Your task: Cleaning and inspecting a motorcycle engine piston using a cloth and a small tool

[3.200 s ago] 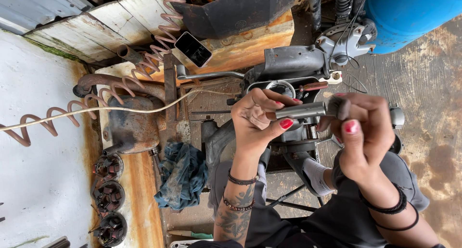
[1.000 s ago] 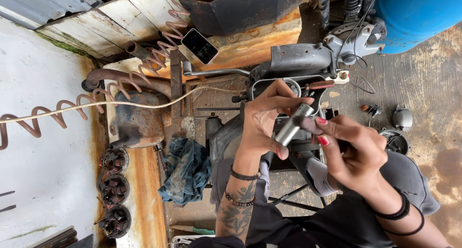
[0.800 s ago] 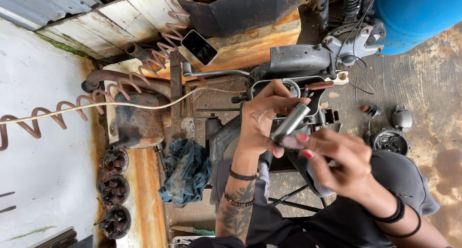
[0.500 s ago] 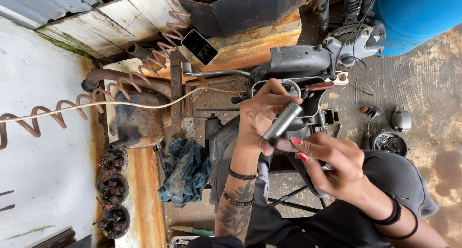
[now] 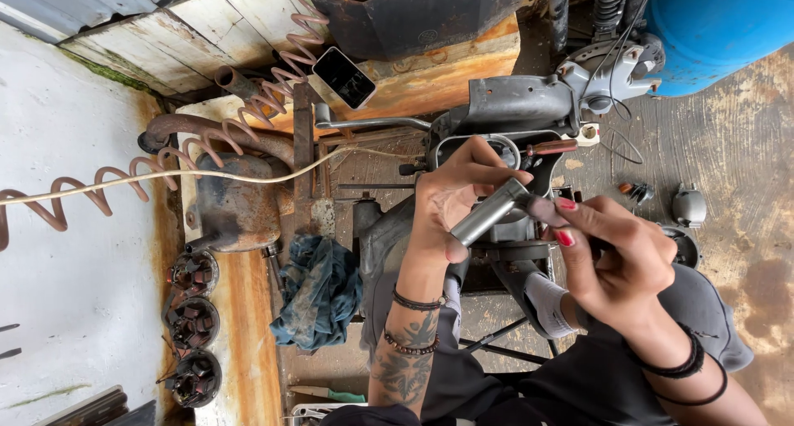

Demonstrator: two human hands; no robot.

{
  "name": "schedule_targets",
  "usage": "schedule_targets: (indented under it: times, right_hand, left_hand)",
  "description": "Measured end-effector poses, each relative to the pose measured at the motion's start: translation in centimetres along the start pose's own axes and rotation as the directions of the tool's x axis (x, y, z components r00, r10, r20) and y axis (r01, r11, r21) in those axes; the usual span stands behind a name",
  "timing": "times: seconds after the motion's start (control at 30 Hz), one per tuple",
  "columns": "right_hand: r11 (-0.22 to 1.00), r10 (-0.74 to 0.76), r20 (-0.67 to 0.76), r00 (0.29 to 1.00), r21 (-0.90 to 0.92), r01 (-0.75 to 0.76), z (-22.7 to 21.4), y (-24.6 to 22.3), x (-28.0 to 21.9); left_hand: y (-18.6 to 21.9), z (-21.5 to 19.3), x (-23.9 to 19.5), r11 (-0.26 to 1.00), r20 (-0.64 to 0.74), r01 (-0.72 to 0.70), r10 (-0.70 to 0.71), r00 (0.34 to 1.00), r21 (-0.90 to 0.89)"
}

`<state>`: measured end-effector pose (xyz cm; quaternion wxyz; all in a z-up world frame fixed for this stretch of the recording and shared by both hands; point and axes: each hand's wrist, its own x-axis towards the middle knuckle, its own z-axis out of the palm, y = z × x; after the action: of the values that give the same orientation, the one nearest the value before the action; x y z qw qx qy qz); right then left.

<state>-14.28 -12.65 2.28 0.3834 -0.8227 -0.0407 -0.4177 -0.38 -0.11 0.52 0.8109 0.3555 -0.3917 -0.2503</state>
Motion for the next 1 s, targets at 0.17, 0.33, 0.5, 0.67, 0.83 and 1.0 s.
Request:
schedule_targets:
  times: [0.17, 0.33, 0.5, 0.67, 0.83, 1.0]
  right_hand:
    - [0.997, -0.073, 0.094, 0.993, -0.02, 0.075, 0.5, 0.3, -1.2]
    - [0.999, -0.038, 0.01, 0.999, -0.005, 0.038, 0.5, 0.2, -0.6]
    - [0.995, -0.093, 0.109, 0.99, -0.016, 0.095, 0.5, 0.4, -1.5]
    - [0.965, 0.261, -0.151, 0.953, 0.017, -0.262, -0.1, 0.6, -1.0]
    - [0.934, 0.317, -0.132, 0.939, 0.214, -0.285, -0.2, -0.2, 0.8]
    - [0.949, 0.273, -0.11, 0.956, 0.191, -0.249, -0.3, -0.1, 0.8]
  left_hand:
    - [0.8, 0.3, -0.1, 0.987, -0.006, 0.094, -0.094, 0.996, 0.13]
    - [0.0, -0.2, -0.1, 0.998, 0.021, 0.038, -0.039, 0.999, 0.04]
    - [0.3, -0.3, -0.2, 0.998, 0.005, 0.056, -0.056, 0.998, 0.013]
    - [0.5, -0.2, -0.3, 0.999, 0.041, 0.018, -0.02, 0.999, 0.036]
    - [-0.8, 0.0, -1.0, 0.974, 0.096, 0.105, -0.088, 0.992, -0.2]
    - [0.2, 0.7, -0.8, 0.97, 0.121, 0.156, -0.135, 0.983, -0.185]
